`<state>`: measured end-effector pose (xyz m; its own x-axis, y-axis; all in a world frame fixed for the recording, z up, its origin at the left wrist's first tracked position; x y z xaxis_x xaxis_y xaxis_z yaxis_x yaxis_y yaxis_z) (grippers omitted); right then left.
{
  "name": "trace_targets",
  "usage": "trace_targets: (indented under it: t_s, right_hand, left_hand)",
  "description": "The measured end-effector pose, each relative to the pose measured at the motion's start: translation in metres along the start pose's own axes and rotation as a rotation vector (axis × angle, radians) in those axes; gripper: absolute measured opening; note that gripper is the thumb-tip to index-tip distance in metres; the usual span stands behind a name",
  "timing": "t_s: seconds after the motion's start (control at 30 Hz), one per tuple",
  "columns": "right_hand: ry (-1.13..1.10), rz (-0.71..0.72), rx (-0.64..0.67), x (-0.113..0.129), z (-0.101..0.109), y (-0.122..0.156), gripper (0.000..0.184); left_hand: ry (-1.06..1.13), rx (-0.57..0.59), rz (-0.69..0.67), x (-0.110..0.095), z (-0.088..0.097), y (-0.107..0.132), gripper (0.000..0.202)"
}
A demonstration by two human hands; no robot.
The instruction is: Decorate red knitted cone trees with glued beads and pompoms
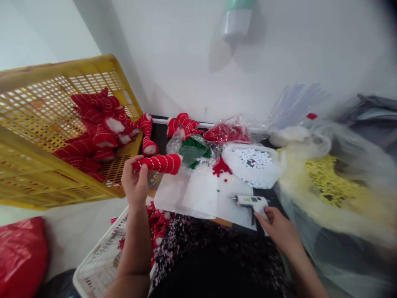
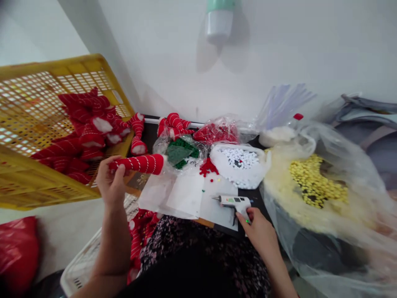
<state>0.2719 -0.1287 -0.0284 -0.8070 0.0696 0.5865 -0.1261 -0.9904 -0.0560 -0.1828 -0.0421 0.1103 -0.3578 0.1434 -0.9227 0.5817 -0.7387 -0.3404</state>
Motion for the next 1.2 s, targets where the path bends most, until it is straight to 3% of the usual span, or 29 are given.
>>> trace_targets:
  t_s: [0.13, 0.27, 0.37, 0.47, 0.63, 0.7, 0.77, 0.93, 1.07, 1.2]
  right_hand:
    - [-0.083, -0.02, -0.015, 0.001, 0.0, 0.004, 0.043]
    - [-0.213, -0.051, -0.115, 0.009, 0.006, 0.006, 0.046]
    - [-0.364, -0.065, -0.175, 0.018, 0.013, 0.006, 0.041]
    - [-0.601, -0.099, -0.246, 0.026, 0.018, 0.007, 0.034]
    - [-0.931, -0.072, -0.192, 0.043, 0.017, 0.009, 0.037]
    - [-1.01, -0.05, -0.164, 0.049, 0.014, 0.01, 0.036]
    - [-1.045, -0.036, -0.171, 0.054, 0.01, 0.01, 0.034]
    - [-1.003, -0.006, -0.195, 0.061, 0.004, 0.007, 0.029]
    - [-0.982, 0.015, -0.172, 0.061, 0.004, 0.004, 0.029]
    - [-1.016, 0.014, -0.229, 0.06, 0.005, 0.004, 0.026]
  left_hand:
    - [0.184, 0.355, 0.146, -0.017, -0.023, 0.013, 0.031]
    - [0.141, 0.648, 0.258, -0.007, -0.07, 0.03, 0.031]
    - [-0.03, 0.661, 0.188, 0.005, -0.104, 0.041, 0.025]
    - [-0.091, 0.633, 0.138, 0.014, -0.124, 0.044, 0.021]
    - [0.198, 0.931, 0.337, 0.025, -0.143, 0.04, 0.042]
    - [0.262, 0.993, 0.422, 0.031, -0.152, 0.038, 0.052]
    - [0.256, 0.977, 0.445, 0.036, -0.162, 0.035, 0.052]
    - [0.089, 0.814, 0.433, 0.045, -0.187, 0.031, 0.032]
    - [0.006, 0.768, 0.577, 0.047, -0.197, 0.031, 0.029]
    - [0.018, 0.741, 0.726, 0.045, -0.197, 0.029, 0.031]
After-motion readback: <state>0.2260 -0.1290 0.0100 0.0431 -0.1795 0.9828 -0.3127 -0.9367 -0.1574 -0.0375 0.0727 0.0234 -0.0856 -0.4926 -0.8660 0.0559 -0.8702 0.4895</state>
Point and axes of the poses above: each hand's wrist, its own y-axis away from the middle knuckle, its own z-axis out of the back of the hand, x = y × z, the point moved 2 cm from there along -y, towards the middle knuckle, and after that the axes turned 14 degrees about z, right-handed, at the moved point
